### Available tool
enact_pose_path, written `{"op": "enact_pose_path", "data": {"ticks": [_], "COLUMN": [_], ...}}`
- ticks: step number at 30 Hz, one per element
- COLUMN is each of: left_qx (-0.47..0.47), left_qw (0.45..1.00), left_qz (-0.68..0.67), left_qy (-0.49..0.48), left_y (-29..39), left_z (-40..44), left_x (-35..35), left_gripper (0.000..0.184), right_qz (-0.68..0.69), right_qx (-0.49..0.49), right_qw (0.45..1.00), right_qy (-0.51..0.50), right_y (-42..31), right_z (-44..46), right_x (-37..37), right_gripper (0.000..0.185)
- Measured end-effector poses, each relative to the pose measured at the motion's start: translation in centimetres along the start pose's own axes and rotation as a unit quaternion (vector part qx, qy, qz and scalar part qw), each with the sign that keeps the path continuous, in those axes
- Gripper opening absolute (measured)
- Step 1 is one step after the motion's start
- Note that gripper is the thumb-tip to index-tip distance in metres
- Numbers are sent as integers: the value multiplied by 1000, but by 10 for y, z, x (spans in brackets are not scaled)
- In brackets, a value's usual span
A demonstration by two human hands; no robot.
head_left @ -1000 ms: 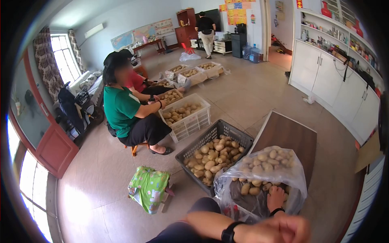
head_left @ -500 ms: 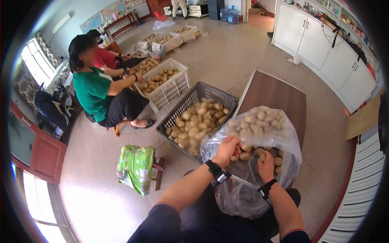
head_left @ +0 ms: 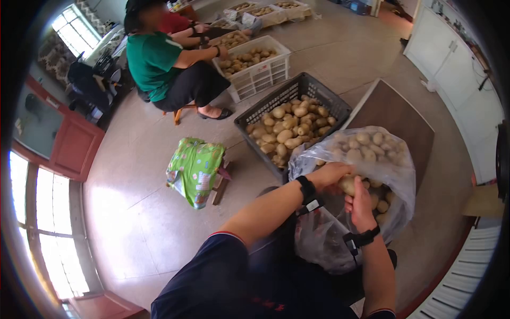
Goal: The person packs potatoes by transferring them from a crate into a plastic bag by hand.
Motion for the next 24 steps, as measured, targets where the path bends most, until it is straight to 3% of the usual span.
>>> {"op": "enact_pose_path", "data": {"ticks": [3, 5, 6, 8, 9, 11, 13, 14, 15, 16, 17, 19, 22, 24], "left_qx": [38, 11, -56, -52, 26, 38, 39, 41, 29, 13, 7, -13, -72, -74], "left_qw": [995, 996, 995, 996, 994, 987, 972, 972, 966, 954, 955, 918, 868, 844], "left_qz": [-31, -42, 35, 4, -90, -159, -233, -231, -248, -264, -263, -342, -430, -454], "left_qy": [-85, -79, -77, -67, -53, 1, -8, -13, 62, 139, 138, 201, 240, 277], "left_y": [-4, -2, 9, 5, -10, -13, -10, -13, -16, -19, -18, -24, -32, -43], "left_z": [0, 6, 6, 12, 20, 29, 38, 42, 45, 47, 50, 56, 62, 62], "left_x": [-16, -6, 0, 9, 16, 37, 56, 62, 82, 103, 110, 140, 174, 191], "left_gripper": [36, 33, 31, 30, 30, 30, 32, 32, 33, 34, 34, 34, 38, 36], "right_qz": [-12, -45, -71, -165, -230, -279, -270, -339, -406, -426, -425, -510, -537, -556], "right_qx": [36, 167, 195, 250, 278, 322, 263, 300, 335, 350, 356, 391, 382, 281], "right_qw": [998, 984, 976, 948, 925, 895, 915, 872, 820, 797, 795, 685, 663, 692], "right_qy": [39, 52, 70, 106, 118, 129, 143, 186, 225, 246, 246, 344, 355, 366], "right_y": [-6, -17, -15, -11, -6, 20, 27, 24, 19, 14, 9, -8, -10, 2], "right_z": [7, 18, 24, 26, 26, 40, 31, 25, 19, 11, 6, -10, -4, 8], "right_x": [-3, -2, 0, 8, 12, 26, 41, 52, 60, 70, 78, 96, 120, 144], "right_gripper": [37, 31, 29, 27, 26, 27, 29, 31, 33, 37, 37, 43, 51, 60]}}
Point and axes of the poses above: each hand's wrist, its own z-axis towards the middle knuckle, its own x-axis out of the back of the hand, y = z × x, the point moved 9 cm from there along z, towards the middle knuckle, and after that the axes turned 5 degrees about y, right-handed, at the moved point
